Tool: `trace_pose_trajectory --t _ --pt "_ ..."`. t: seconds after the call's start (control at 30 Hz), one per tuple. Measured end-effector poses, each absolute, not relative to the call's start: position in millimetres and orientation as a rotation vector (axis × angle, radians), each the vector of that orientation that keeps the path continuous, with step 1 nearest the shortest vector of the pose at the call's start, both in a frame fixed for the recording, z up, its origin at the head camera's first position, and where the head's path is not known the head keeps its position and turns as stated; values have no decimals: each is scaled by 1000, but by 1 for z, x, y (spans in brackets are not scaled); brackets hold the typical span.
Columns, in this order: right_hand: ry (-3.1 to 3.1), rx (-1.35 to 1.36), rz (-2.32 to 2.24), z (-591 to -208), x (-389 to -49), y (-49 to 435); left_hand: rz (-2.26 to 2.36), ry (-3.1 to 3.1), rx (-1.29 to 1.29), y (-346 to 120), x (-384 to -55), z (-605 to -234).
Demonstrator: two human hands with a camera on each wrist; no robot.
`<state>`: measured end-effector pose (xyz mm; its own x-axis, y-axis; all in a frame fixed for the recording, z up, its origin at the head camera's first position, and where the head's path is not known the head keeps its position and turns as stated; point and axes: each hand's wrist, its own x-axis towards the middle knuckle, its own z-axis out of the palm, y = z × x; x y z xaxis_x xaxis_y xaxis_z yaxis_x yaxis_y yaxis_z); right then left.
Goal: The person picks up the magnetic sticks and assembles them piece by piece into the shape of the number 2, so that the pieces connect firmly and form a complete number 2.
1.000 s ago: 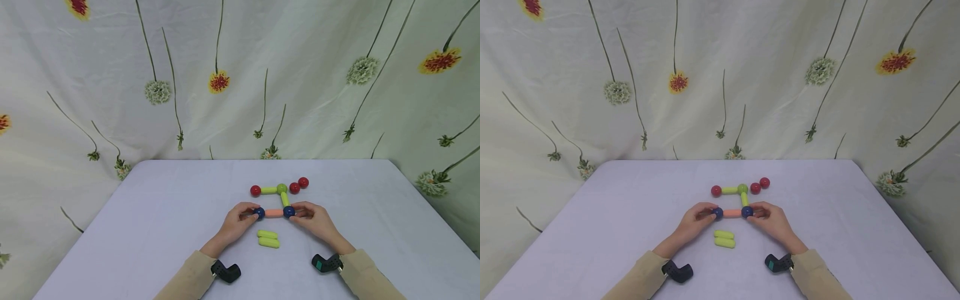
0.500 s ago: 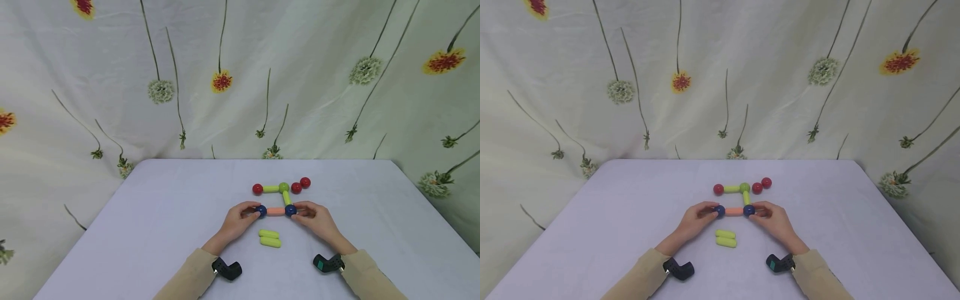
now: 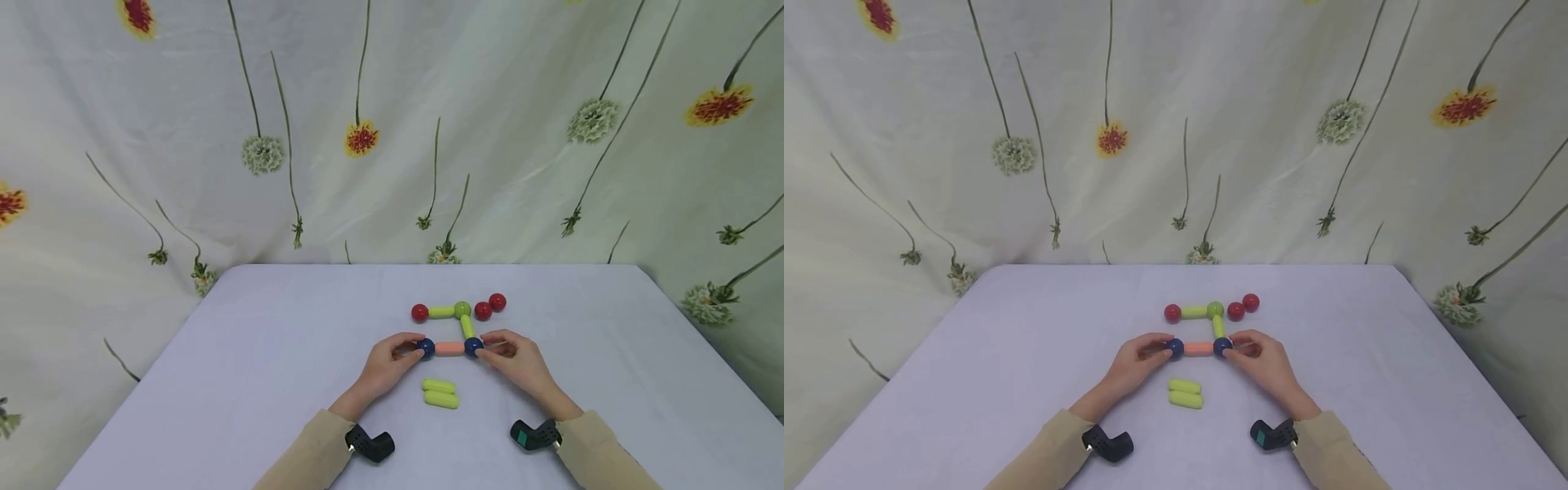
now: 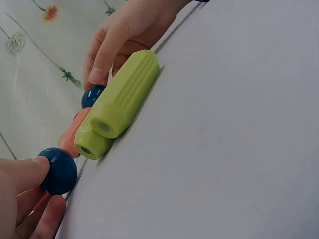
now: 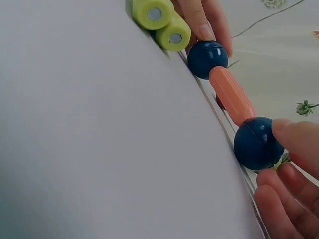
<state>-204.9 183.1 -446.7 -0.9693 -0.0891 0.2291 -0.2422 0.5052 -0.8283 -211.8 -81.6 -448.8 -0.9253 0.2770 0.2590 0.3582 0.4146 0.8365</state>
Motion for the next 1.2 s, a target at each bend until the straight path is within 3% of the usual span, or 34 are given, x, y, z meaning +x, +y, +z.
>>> trace_pose_trajectory --t 1.2 --pt "-2780 688 1487 -433 -182 146 -1543 -2573 -584 -81 -211 -448"
